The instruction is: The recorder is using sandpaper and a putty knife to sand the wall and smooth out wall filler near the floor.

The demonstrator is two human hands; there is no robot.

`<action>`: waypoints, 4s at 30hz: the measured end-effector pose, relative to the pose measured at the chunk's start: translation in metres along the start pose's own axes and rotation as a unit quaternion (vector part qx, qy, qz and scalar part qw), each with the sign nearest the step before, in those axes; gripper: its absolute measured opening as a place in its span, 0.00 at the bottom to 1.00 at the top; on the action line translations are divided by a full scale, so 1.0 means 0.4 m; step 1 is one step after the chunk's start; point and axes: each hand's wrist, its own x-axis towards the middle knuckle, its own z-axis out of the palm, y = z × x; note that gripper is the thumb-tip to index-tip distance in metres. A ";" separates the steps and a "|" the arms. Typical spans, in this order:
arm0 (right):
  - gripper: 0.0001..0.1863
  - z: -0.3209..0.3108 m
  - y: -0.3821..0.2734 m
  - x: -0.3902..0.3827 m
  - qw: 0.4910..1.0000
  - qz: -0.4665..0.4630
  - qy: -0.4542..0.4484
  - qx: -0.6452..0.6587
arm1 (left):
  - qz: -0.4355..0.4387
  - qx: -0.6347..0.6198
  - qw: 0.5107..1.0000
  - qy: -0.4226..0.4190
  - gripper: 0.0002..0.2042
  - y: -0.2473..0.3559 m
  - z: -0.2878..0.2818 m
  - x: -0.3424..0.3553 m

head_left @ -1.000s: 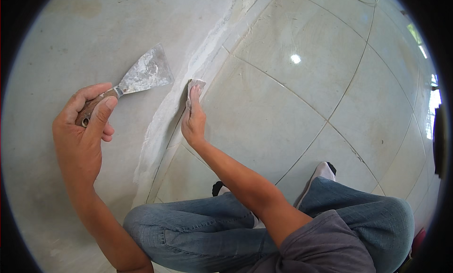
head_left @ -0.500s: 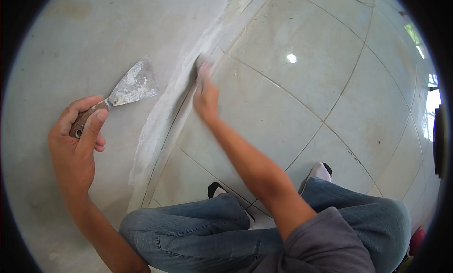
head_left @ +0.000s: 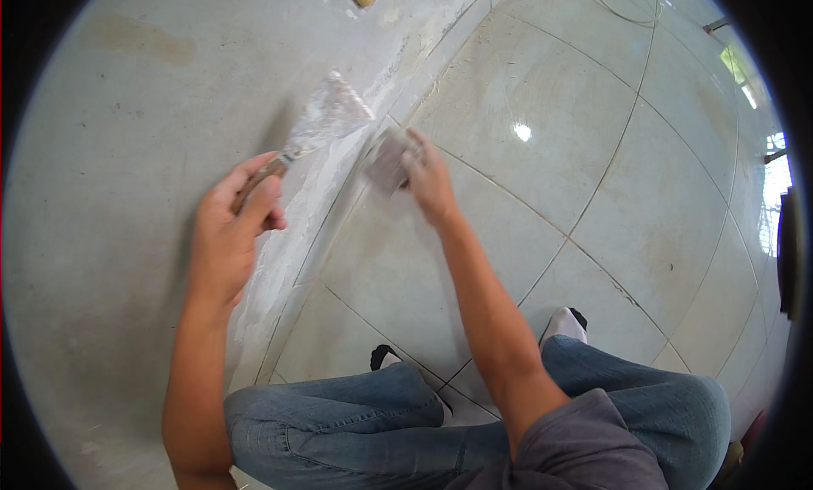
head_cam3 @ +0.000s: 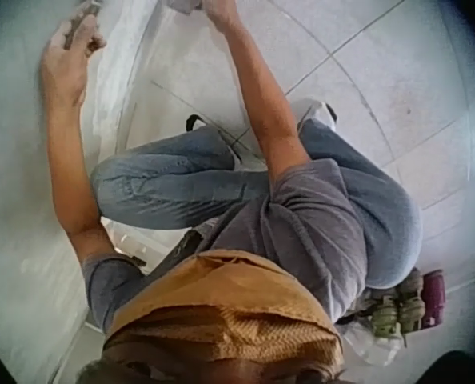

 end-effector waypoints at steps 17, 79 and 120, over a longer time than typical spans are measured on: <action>0.17 0.084 0.022 -0.199 0.977 0.100 -0.015 0.186 | -0.192 -0.136 0.972 0.010 0.21 -0.384 0.198 -0.031; 0.23 -0.161 -0.087 0.384 0.945 0.001 0.173 -0.279 | -0.119 -0.016 0.971 -0.205 0.18 -0.483 0.076 0.082; 0.23 -0.039 0.126 0.174 0.809 -0.248 0.209 -0.490 | -0.133 -0.006 0.973 -0.190 0.20 -0.476 0.114 0.084</action>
